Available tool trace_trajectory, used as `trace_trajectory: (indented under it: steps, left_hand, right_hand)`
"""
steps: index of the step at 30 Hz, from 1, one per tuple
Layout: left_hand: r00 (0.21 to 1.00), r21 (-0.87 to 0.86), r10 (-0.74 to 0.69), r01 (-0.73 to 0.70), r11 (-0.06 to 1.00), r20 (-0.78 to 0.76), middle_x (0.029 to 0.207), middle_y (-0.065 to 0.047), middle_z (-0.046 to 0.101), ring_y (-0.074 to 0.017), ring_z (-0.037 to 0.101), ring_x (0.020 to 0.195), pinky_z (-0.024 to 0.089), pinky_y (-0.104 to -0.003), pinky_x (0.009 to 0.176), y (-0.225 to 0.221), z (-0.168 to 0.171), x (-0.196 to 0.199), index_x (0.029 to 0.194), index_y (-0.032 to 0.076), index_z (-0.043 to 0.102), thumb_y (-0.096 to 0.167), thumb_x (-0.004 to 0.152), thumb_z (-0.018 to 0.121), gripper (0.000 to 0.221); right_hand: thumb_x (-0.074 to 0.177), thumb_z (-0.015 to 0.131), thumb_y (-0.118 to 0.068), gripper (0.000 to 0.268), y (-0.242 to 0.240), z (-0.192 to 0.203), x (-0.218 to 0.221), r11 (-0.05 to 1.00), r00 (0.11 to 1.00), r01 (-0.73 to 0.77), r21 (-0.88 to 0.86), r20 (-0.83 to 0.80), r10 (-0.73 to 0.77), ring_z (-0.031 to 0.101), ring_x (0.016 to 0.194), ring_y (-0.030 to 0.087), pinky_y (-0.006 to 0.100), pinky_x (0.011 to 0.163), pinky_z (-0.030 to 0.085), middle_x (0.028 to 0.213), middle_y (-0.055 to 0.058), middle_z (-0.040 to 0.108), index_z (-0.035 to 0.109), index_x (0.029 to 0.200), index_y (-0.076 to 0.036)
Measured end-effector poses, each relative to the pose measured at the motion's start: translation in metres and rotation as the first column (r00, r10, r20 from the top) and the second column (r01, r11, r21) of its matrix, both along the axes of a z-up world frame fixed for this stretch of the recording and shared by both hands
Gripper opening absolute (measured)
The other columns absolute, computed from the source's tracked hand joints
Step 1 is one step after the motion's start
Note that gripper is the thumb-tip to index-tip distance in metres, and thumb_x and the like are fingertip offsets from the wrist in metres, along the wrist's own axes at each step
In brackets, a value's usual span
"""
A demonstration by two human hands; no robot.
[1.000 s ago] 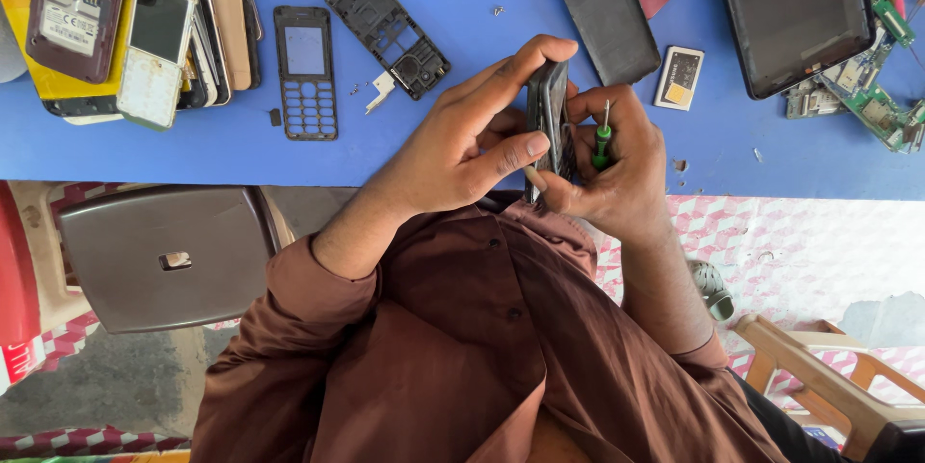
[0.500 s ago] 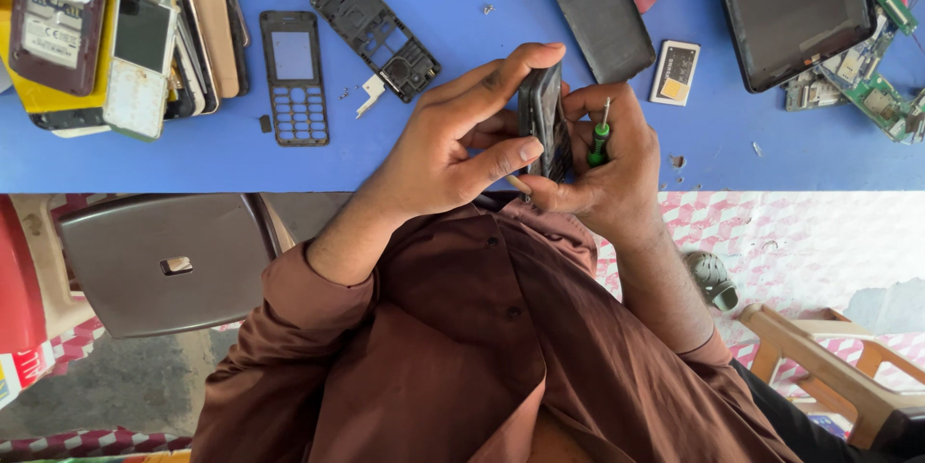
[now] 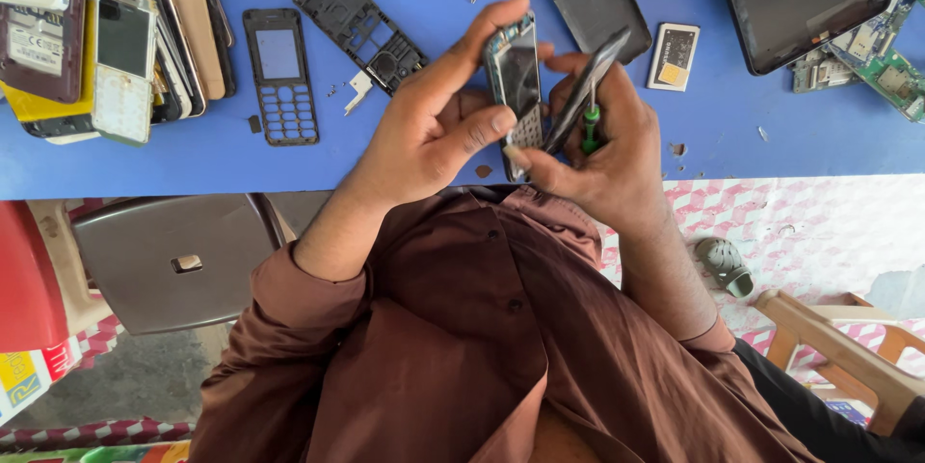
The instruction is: The person disassembles several mobile phones using a screwdriver. They remove back covers, separate front and rear housings, and pry open casing on a Jio phone. The person handles multiple phone models and components on a cluttered workbench.
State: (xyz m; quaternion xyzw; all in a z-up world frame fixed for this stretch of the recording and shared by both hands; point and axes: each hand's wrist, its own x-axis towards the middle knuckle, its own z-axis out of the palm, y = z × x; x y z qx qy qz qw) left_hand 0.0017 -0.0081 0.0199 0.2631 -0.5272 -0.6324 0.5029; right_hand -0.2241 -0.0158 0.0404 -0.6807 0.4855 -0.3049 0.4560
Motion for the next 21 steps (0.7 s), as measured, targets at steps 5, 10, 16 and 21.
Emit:
trace_trajectory:
  steps: [5, 10, 16, 21]
  left_hand:
    - [0.988, 0.239, 0.038, -0.001, 0.971, -0.151, 0.147, -0.016, 0.059, -0.0178, 0.067, 0.128, 0.063, -0.032, 0.108, 0.001, 0.0, 0.001, 0.167, 0.01, 0.021, 0.016, 0.116, 0.054, 0.061]
    - [0.979, 0.145, 0.181, -0.192, 0.97, 0.09, 0.13, -0.014, 0.073, -0.0117, 0.068, 0.11, 0.059, -0.022, 0.095, 0.003, 0.001, -0.001, 0.166, 0.01, 0.022, 0.007, 0.121, 0.054, 0.055]
    - [0.715, 0.045, 0.254, -0.371, 0.928, 0.652, 0.081, -0.01, 0.07, -0.0146, 0.066, 0.066, 0.054, -0.027, 0.064, 0.006, 0.002, 0.002, 0.163, 0.01, 0.026, 0.009, 0.107, 0.072, 0.073]
    - [0.762, -0.05, 0.299, -0.332, 0.942, 0.575, 0.091, -0.005, 0.069, -0.0099, 0.074, 0.069, 0.063, -0.027, 0.06, 0.005, -0.004, 0.006, 0.163, 0.006, 0.027, 0.015, 0.107, 0.075, 0.075]
  right_hand:
    - [0.1, 0.081, -0.027, 0.077, 0.001, -0.007, -0.011, 0.999, 0.975, -0.007, 0.054, 0.223, -0.005, 0.055, 0.085, 0.005, 0.02, 0.075, 0.045, 0.101, 0.002, 0.059, 0.04, 0.159, 0.002]
    - [0.109, 0.064, -0.02, 0.062, 0.002, 0.008, -0.024, 0.979, 0.968, 0.027, 0.2, 0.239, -0.076, 0.049, 0.078, 0.002, 0.017, 0.069, 0.04, 0.11, 0.002, 0.063, 0.039, 0.161, 0.003]
    - [0.113, 0.059, -0.018, 0.028, -0.002, 0.026, -0.023, 0.958, 0.99, 0.132, 0.256, 0.006, -0.139, 0.047, 0.065, 0.002, 0.021, 0.057, 0.036, 0.079, -0.003, 0.059, 0.069, 0.127, 0.004]
    - [0.11, 0.071, -0.021, 0.028, -0.01, 0.022, -0.013, 0.978, 0.96, 0.172, 0.115, -0.24, -0.141, 0.045, 0.057, 0.003, 0.025, 0.049, 0.034, 0.063, -0.001, 0.055, 0.068, 0.095, 0.003]
